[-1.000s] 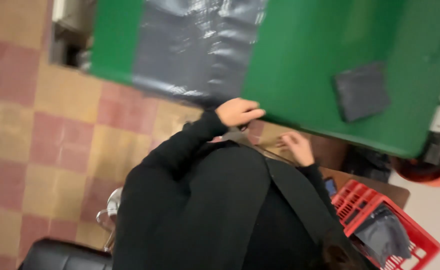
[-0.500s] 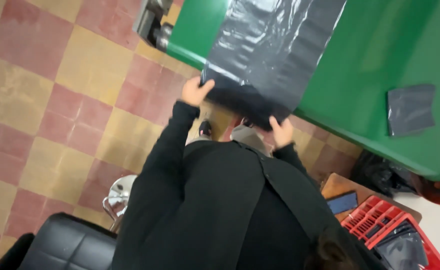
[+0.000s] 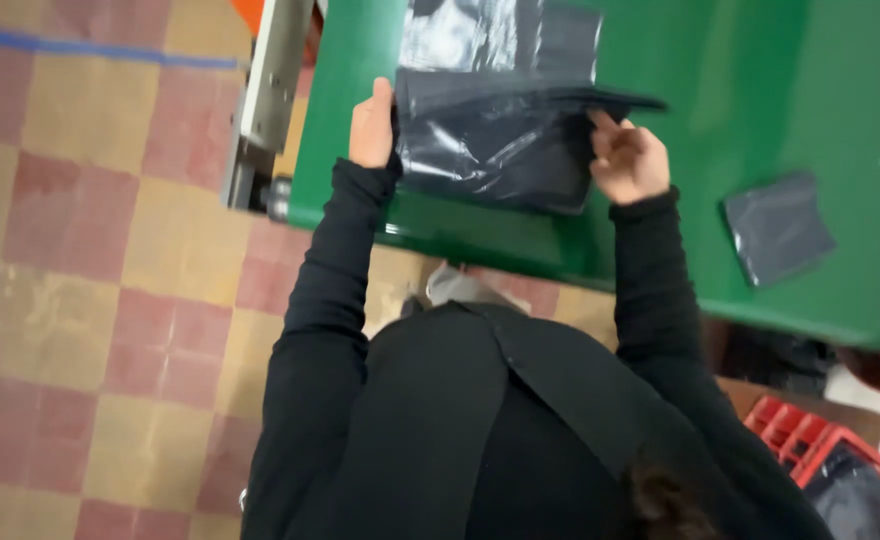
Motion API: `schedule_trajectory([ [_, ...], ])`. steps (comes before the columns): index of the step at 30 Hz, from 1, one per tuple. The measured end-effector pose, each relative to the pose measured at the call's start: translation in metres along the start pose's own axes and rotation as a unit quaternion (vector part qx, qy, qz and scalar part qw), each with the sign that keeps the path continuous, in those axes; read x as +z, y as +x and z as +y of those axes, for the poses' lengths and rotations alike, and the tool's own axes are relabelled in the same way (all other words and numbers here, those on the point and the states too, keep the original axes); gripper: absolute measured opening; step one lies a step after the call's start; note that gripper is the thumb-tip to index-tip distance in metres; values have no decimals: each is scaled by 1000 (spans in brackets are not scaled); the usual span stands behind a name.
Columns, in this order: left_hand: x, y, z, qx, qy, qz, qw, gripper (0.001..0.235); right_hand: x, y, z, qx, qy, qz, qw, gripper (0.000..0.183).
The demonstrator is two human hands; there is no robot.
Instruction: Folding plastic bags and placing them into a storage crate.
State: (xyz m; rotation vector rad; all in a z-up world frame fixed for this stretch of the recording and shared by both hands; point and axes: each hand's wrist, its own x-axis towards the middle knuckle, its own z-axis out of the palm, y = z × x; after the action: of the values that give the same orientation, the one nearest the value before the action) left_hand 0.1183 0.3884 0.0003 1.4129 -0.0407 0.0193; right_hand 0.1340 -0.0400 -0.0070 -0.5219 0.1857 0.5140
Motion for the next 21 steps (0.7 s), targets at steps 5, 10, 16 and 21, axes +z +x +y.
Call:
schedule_trajectory([
  [5,6,75,-47,23,198,109,974,23,3,89,-31,44,-235,150,959,29],
  [10,15,82,-38,67,375,86,921,16,-9,137,-56,-129,-592,218,765,42],
  [16,53,76,26,89,557,80,822,26,2,199,-80,-338,-859,45,382,68],
  [21,83,76,6,174,509,4,843,24,-3,231,-81,-100,-870,79,477,67],
])
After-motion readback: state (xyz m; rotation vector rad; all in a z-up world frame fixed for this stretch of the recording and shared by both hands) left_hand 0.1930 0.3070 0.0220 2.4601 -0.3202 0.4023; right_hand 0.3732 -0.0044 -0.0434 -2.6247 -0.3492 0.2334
